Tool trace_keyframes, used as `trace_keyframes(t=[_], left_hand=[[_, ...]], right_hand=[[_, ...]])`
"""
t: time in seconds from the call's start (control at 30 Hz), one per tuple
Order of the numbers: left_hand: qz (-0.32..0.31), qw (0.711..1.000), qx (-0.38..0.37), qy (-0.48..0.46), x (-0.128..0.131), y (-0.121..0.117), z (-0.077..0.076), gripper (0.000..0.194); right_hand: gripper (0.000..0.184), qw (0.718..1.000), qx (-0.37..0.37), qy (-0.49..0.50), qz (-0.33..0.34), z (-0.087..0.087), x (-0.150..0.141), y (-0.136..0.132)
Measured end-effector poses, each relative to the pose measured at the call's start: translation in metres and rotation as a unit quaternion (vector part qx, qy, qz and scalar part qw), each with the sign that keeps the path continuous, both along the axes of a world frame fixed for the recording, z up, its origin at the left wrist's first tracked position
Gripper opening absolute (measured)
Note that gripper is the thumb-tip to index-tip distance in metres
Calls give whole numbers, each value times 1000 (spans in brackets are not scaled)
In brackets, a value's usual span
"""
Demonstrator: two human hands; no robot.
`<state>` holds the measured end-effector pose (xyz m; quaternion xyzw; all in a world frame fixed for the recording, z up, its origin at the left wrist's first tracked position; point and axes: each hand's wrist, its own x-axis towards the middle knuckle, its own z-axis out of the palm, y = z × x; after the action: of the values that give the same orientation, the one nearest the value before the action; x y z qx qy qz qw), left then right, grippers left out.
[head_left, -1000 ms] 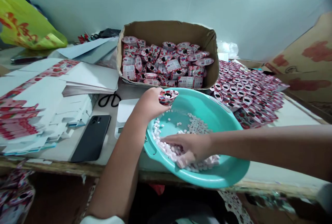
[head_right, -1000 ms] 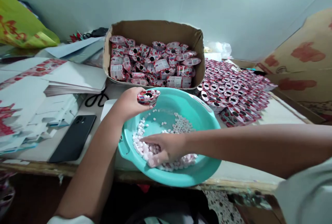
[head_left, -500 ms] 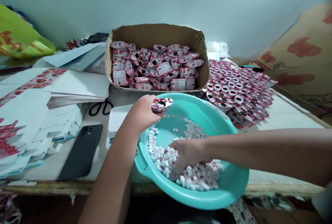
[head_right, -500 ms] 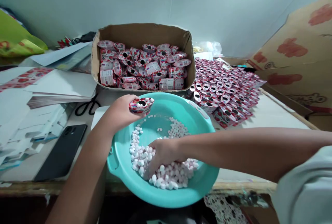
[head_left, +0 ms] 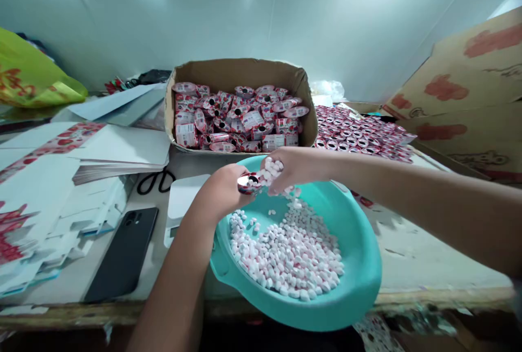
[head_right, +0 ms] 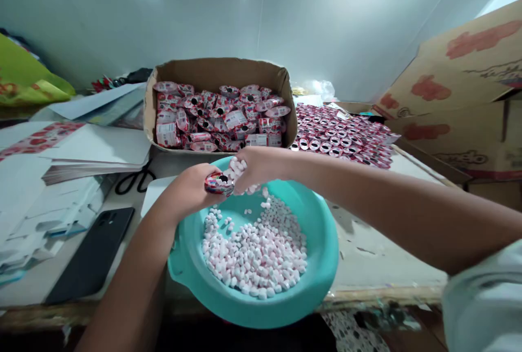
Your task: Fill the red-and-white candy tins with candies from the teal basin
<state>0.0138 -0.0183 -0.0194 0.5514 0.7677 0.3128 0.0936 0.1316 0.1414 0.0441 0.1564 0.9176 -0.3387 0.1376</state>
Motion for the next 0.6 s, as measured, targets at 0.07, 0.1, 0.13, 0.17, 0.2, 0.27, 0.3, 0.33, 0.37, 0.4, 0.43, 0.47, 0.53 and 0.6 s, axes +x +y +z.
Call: trace_keyframes(t=[0.07, 0.1, 0.13, 0.17, 0.2, 0.27, 0.3, 0.33, 0.37, 0.4, 0.43, 0.47, 0.53, 0.6], left_hand=[[-17, 1000, 5, -9, 1, -1, 3, 13], [-25, 1000, 7, -14, 2, -1, 4, 14], [-29, 999, 8, -17, 3, -1, 4, 16], [-32, 999, 9, -17, 3, -2, 5, 18], [-32, 999, 9, -15, 4, -2, 6, 19], [-30, 999, 9, -8, 4, -2, 6, 21], [-29, 1000, 9, -4, 3, -2, 5, 22], [-29, 1000, 10, 0, 3, -2, 5, 24], [-28, 1000, 11, 3, 2, -2, 4, 25], [-27, 1000, 12, 4, 1, -2, 3, 27], [-25, 1000, 10, 4, 1, -2, 2, 28], [-21, 1000, 8, 5, 0, -2, 1, 28], [-11, 1000, 1, 9, 0, -2, -1, 26], [-11, 1000, -2, 21, 0, -2, -1, 21]], right_hand=[[31, 998, 54, 9, 12, 12, -8, -1], [32, 997, 73, 6, 25, 16, -12, -3], [32, 995, 93, 0, 41, 20, -15, -6], [33, 992, 114, -8, 54, 23, -18, -9], [34, 988, 137, -16, 63, 26, -20, -12], [39, 984, 162, -27, 73, 29, -23, -18], [42, 983, 166, -28, 72, 30, -25, -20], [46, 983, 167, -32, 74, 31, -27, -22], [49, 981, 175, -30, 79, 32, -28, -23], [50, 979, 187, -23, 85, 32, -30, -23], [50, 975, 198, -16, 94, 33, -31, -24], [50, 973, 207, -7, 104, 35, -33, -24], [52, 972, 205, 5, 115, 39, -34, -21], [52, 976, 187, 3, 112, 43, -33, -14]])
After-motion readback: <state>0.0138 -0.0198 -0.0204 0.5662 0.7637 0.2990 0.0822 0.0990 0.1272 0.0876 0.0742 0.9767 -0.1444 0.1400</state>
